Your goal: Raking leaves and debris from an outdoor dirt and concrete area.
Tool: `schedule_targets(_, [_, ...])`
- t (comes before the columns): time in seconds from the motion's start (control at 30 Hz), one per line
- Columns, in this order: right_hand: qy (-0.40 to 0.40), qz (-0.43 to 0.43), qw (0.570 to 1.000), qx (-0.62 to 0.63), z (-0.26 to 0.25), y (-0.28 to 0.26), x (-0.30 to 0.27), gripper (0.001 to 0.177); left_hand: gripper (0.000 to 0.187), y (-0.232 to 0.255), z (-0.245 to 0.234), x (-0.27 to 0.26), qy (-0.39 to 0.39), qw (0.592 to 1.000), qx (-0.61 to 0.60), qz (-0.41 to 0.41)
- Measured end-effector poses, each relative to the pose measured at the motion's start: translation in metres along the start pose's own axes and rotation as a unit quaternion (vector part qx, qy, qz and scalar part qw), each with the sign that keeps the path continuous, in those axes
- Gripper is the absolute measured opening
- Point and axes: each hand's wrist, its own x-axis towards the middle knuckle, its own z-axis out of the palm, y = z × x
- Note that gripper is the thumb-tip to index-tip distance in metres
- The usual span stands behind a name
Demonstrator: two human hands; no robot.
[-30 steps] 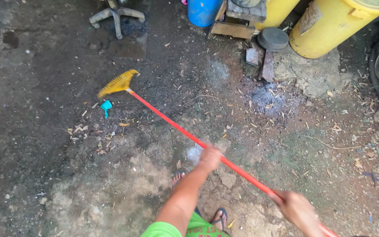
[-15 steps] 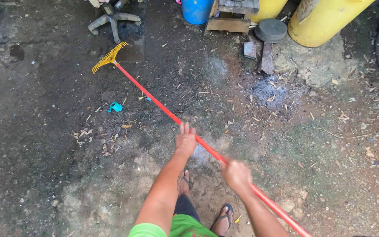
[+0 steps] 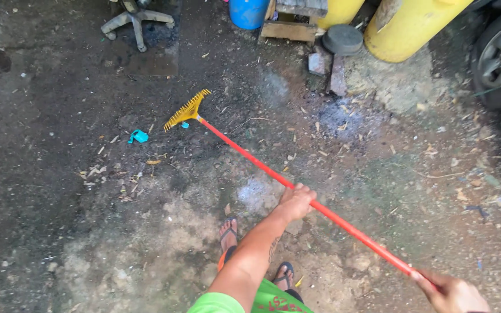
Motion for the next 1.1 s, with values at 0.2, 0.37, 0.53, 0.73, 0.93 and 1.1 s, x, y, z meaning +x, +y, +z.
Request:
schedule_targets(0.2, [-0.025,0.043,0.999,0.004,0.004,0.010,0.016,0.044,0.032,-0.011,0.005,-0.003,-0.006,0.999,0.029,0.012])
schedule_targets(0.37, [0.030,-0.112,0.993,-0.002,0.004,-0.149,0.001,0.041,0.029,-0.129,0.001,-0.039,0.065,0.993,0.058,-0.084])
schedule_targets(0.53, [-0.007,-0.270,0.962,0.047,0.035,-0.305,-0.006,0.043,0.038,-0.216,-0.028,-0.117,0.130,0.936,0.139,-0.295])
schedule_targets(0.73, [-0.051,-0.339,0.939,0.008,0.050,-0.414,-0.034,0.035,0.059,-0.260,-0.023,-0.181,0.225,0.895,-0.008,-0.384])
schedule_targets(0.93, [-0.095,-0.270,0.946,-0.150,0.038,-0.354,-0.035,0.044,0.058,-0.217,0.040,-0.167,0.174,0.932,-0.044,-0.315])
schedule_targets(1.1, [-0.061,-0.171,0.956,-0.231,-0.038,-0.205,-0.029,0.051,0.030,-0.099,0.076,-0.089,0.159,0.981,-0.023,-0.108])
